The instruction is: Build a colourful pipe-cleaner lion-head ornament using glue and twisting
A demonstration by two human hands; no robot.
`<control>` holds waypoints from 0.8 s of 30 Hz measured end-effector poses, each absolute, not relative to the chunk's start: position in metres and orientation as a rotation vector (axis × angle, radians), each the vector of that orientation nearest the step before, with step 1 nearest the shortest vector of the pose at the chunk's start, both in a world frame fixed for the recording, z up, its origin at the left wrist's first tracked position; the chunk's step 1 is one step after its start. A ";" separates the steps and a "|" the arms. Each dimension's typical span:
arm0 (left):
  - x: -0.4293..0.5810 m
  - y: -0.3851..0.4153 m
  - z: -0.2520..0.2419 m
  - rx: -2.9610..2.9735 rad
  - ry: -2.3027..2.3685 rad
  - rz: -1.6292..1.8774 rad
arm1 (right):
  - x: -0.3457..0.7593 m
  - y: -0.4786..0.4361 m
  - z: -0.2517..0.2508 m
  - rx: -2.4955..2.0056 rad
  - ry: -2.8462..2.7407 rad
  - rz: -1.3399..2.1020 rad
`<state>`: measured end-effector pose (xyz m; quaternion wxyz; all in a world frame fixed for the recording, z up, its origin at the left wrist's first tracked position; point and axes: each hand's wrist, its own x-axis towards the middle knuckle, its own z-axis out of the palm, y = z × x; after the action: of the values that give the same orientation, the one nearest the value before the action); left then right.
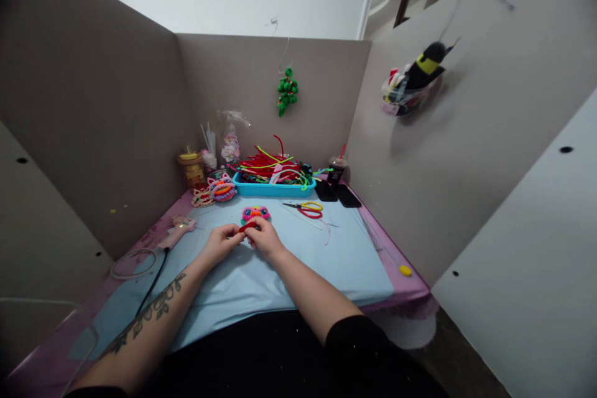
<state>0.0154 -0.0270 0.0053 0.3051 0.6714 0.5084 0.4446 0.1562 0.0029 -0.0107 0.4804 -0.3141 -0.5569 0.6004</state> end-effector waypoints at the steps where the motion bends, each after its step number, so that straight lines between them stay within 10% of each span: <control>1: 0.016 -0.027 0.005 1.785 1.347 1.183 | 0.156 0.003 -0.012 -0.760 -1.352 1.468; 24: 0.015 -0.027 0.003 1.821 1.374 1.137 | 0.155 0.003 -0.010 -0.725 -1.331 1.465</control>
<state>0.0153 -0.0267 0.0034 0.2921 0.6832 0.5157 0.4265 0.1553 0.0027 -0.0100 0.4940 -0.2989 -0.5490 0.6043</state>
